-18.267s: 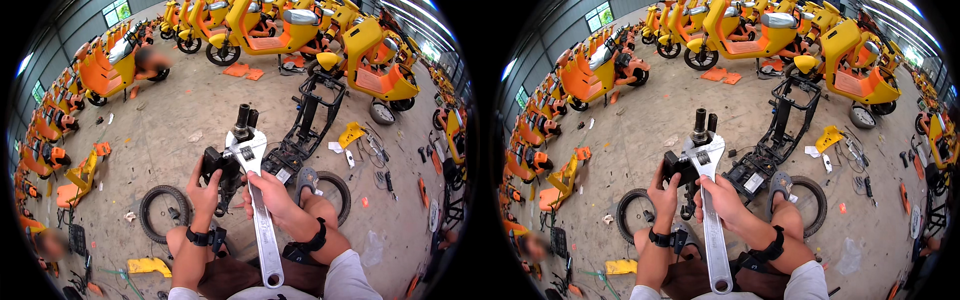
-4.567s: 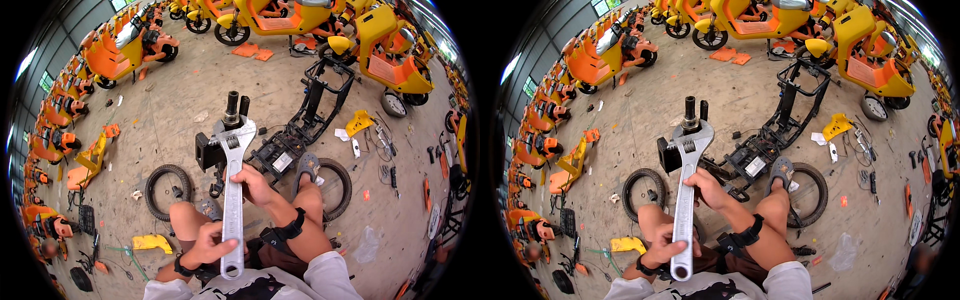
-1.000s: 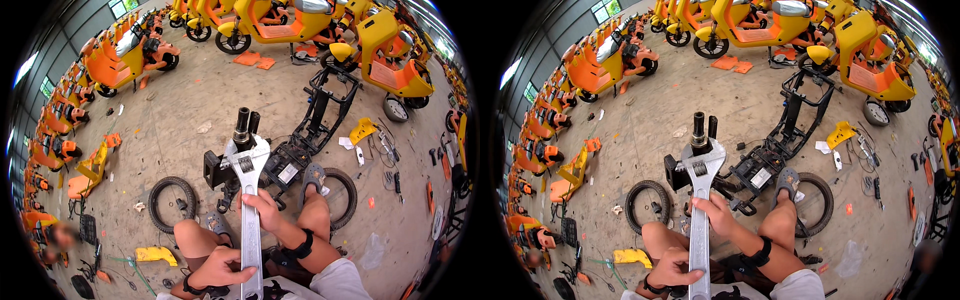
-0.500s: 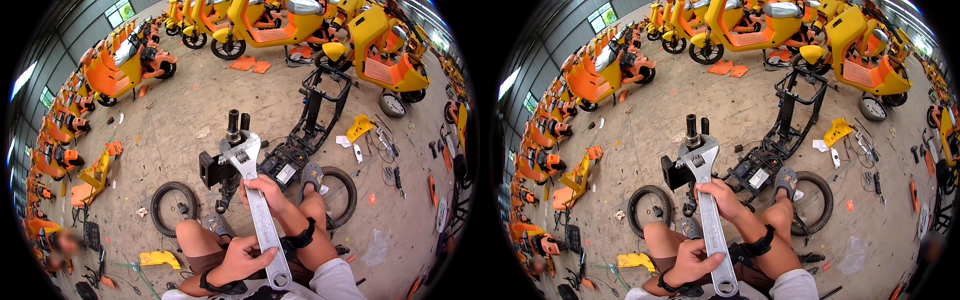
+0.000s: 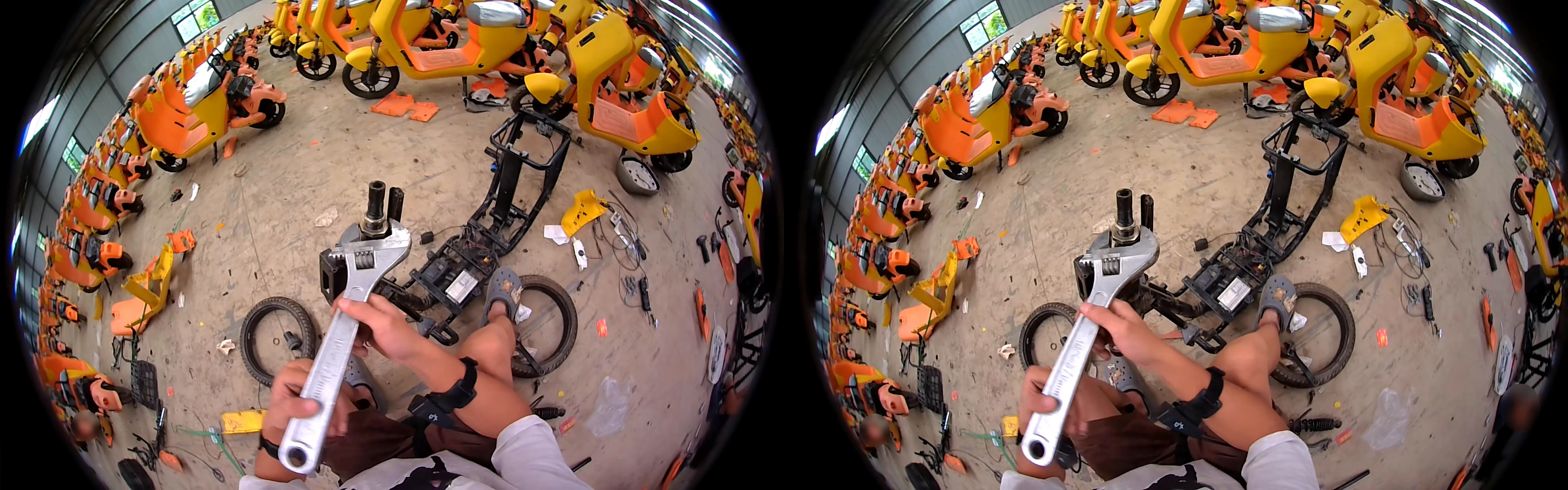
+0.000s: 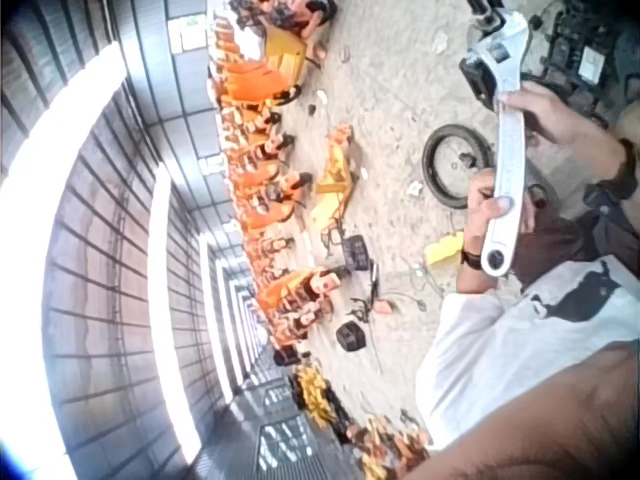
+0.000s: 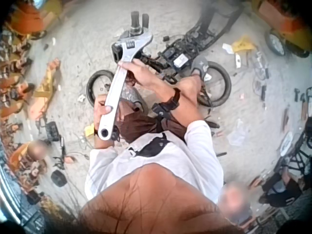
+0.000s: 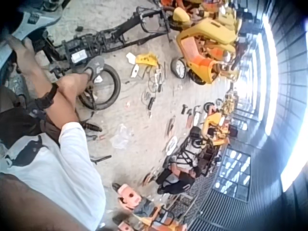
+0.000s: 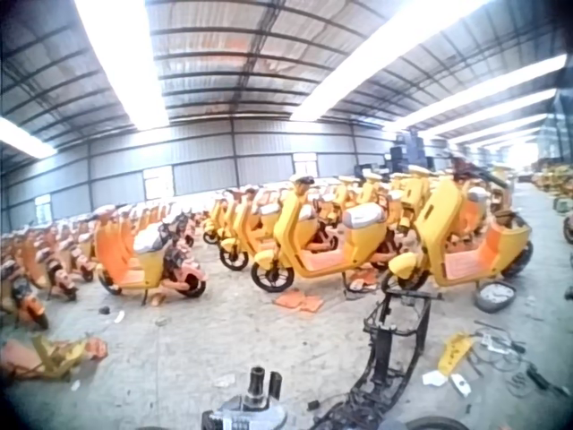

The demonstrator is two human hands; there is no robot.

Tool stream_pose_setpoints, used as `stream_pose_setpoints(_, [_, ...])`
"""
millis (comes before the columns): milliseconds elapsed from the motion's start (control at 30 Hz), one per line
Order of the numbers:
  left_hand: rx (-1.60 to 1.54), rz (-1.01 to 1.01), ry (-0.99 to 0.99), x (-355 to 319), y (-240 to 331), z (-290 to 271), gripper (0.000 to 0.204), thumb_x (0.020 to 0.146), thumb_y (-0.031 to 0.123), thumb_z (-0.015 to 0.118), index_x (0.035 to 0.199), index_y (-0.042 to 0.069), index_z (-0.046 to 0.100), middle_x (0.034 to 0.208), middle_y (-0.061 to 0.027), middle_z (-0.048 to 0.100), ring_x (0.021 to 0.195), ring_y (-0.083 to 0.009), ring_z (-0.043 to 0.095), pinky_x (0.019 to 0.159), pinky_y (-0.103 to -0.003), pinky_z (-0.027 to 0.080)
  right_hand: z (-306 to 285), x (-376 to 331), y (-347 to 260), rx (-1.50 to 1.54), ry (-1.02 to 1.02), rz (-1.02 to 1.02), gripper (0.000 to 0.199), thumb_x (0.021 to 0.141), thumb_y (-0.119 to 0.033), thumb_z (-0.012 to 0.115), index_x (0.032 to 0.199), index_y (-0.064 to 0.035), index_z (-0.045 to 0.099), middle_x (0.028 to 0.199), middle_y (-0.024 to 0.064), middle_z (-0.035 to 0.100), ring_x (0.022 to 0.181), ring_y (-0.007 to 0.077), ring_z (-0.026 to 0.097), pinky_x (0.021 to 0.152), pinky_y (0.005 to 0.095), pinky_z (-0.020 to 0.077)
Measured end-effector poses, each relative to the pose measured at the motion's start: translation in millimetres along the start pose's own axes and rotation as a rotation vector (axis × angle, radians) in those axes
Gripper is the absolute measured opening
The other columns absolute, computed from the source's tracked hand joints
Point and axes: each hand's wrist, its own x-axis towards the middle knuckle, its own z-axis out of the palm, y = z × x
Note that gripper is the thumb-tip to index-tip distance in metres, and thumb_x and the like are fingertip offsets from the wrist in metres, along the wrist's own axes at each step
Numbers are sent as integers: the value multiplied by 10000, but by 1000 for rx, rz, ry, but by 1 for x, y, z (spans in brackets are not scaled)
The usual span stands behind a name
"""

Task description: The person assembles a motorcycle front fork and triple clamp by hand and using an adjustable wrench and pliers while sitting on a warehouse floor.

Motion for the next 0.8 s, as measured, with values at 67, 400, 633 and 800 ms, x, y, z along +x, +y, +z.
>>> stream_pose_setpoints(67, [-61,8,30,-11,8,-31,414,765,221,613,701,-187,580,550,-265,580,391,-329,547,404,-386,492,6,10,3,-47,-63,14,304,969,-330,468,988,-38,552,655,40,528,469,106,484,394,232,373])
stream_pose_setpoints(400, [-302,134,44,-2,27,-96,263,741,118,523,643,-126,522,478,-226,522,273,-232,457,274,-368,440,26,33,10,-100,-88,23,253,966,-277,505,916,-29,508,597,24,547,416,99,502,358,229,379])
stream_pose_setpoints(633, [113,-84,-199,-29,32,-63,332,779,164,602,641,-138,588,625,-277,616,458,-317,611,420,-384,504,24,-6,19,-127,-50,46,267,975,-233,468,1092,-1,529,607,42,540,414,106,471,377,241,387])
stream_pose_setpoints(800, [420,-91,-202,-23,-11,-9,240,812,120,636,844,-118,641,733,-192,666,620,-263,660,575,-328,527,10,-26,1,-164,166,45,459,976,-409,400,867,-27,629,565,18,535,415,79,452,378,216,327])
